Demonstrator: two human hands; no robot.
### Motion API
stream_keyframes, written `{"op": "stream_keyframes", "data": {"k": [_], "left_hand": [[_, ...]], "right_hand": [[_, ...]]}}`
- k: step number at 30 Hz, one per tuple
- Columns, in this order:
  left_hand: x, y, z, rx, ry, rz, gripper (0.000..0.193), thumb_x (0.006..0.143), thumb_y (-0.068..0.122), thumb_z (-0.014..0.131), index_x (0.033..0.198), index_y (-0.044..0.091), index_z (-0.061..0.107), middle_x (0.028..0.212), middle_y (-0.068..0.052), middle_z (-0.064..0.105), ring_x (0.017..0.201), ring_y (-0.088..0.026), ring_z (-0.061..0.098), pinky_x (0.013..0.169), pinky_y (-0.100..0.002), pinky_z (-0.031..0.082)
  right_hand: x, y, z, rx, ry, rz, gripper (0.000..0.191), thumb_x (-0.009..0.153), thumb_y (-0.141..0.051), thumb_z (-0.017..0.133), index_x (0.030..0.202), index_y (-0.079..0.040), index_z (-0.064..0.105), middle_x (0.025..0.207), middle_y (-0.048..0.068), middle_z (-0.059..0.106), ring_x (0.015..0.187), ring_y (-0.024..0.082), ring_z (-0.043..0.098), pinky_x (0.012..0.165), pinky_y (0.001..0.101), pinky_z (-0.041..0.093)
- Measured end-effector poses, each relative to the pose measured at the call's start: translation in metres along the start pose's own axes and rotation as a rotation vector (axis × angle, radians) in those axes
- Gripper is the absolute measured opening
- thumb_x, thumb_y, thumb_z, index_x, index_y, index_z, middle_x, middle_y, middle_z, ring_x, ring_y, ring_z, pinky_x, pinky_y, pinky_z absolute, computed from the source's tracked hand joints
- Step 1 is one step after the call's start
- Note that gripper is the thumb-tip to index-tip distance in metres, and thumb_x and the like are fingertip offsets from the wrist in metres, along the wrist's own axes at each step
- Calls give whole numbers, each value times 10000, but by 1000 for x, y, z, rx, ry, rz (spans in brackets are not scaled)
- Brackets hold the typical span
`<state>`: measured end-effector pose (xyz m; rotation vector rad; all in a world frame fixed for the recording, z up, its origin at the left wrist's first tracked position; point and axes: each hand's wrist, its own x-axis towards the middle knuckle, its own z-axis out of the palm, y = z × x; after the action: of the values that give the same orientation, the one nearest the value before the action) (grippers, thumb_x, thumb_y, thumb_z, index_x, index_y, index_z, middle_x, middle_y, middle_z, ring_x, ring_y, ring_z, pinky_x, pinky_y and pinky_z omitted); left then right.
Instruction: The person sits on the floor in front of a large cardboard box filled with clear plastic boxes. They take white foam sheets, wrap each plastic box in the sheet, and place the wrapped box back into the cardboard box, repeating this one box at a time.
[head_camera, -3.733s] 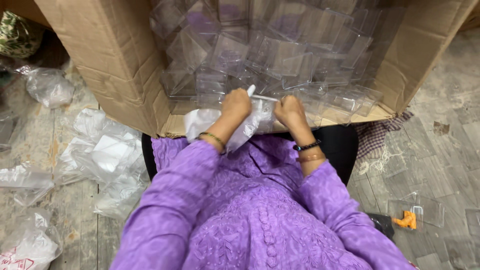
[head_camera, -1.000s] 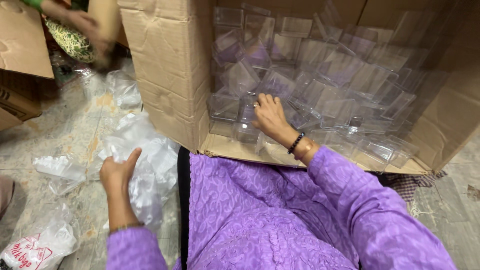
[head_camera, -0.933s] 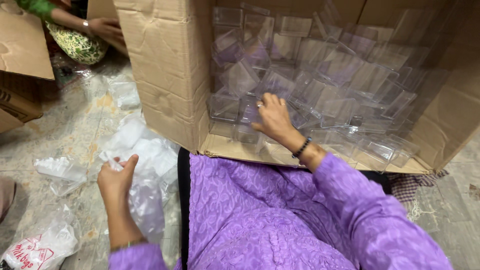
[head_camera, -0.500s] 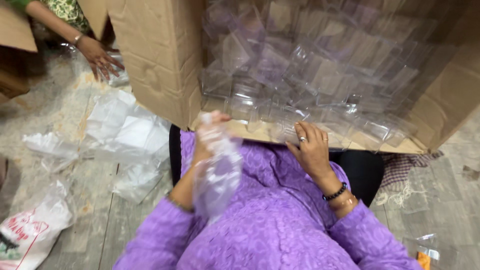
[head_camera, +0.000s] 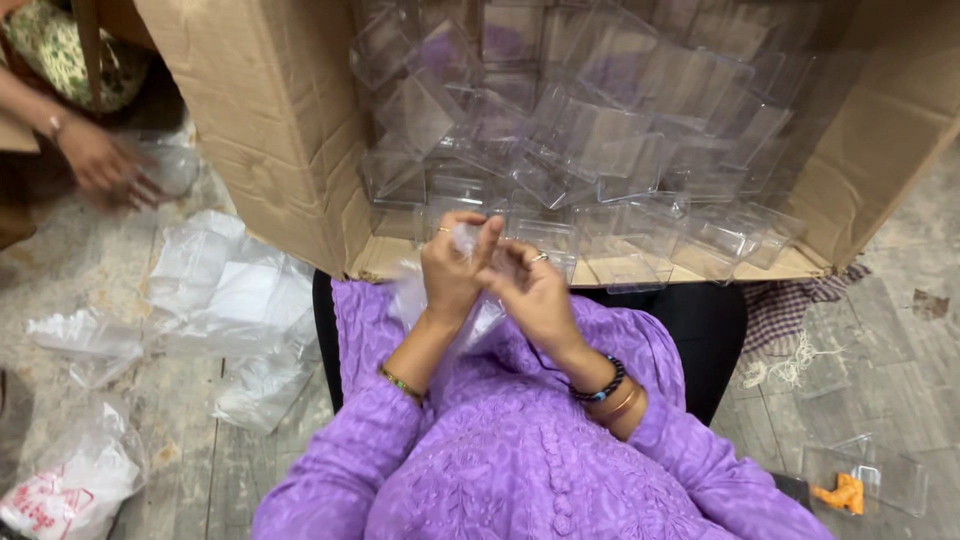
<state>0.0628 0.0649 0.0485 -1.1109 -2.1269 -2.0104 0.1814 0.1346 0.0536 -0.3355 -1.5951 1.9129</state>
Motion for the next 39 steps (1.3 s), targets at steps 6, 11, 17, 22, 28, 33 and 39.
{"op": "stream_keyframes", "data": {"k": [6,11,17,22,28,33,39], "left_hand": [[-24,-27,-28,-382,-352,-384,173,904,160,835,964,19,758,878,-14,710,803,-84,645,701,-257,519],[-37,-24,-25,-453,-342,-435,364,954,145,796,824,-27,502,851,-18,540,755,-98,457,669,-281,369],[-33,-5,-14,-550,-281,-553,125,888,210,757,919,108,690,741,93,631,664,-13,535,590,-194,426],[-46,-15,-7,-451,-337,-421,402,1051,329,674,754,65,614,659,94,528,600,-22,430,526,-213,343],[-64,-34,-47,-788,-627,-887,274,1010,326,603,958,62,652,921,-47,721,740,-118,673,617,-264,547],[-57,-68,-84,-928,-798,-960,414,942,212,635,1297,2,605,1158,-130,708,1010,-215,721,910,-375,598],[-61,-124,9,-786,-369,-799,434,949,218,625,1330,17,566,1094,-73,680,948,-176,698,769,-333,609]], "right_hand": [[1,18,-50,89,88,145,191,985,-80,695,1151,14,713,908,26,731,800,60,655,729,203,532],[-13,29,-53,81,117,150,172,977,-112,707,1093,13,723,907,14,722,788,54,636,714,198,518],[-13,25,-48,36,142,117,138,1019,-141,698,953,-20,700,824,-19,664,716,35,554,643,190,454],[-20,28,-50,218,51,83,124,1041,-156,674,984,-48,649,932,-8,652,771,40,536,700,188,453],[-28,28,-80,517,-85,556,194,1064,-246,652,971,-83,603,678,-58,551,474,-3,438,388,150,343],[-49,10,-129,130,-298,643,243,914,-102,761,1132,-47,670,751,-61,566,598,15,479,519,187,371],[-26,58,-133,-721,334,123,181,986,-149,649,1064,5,705,743,51,682,650,83,575,572,268,475]]}}
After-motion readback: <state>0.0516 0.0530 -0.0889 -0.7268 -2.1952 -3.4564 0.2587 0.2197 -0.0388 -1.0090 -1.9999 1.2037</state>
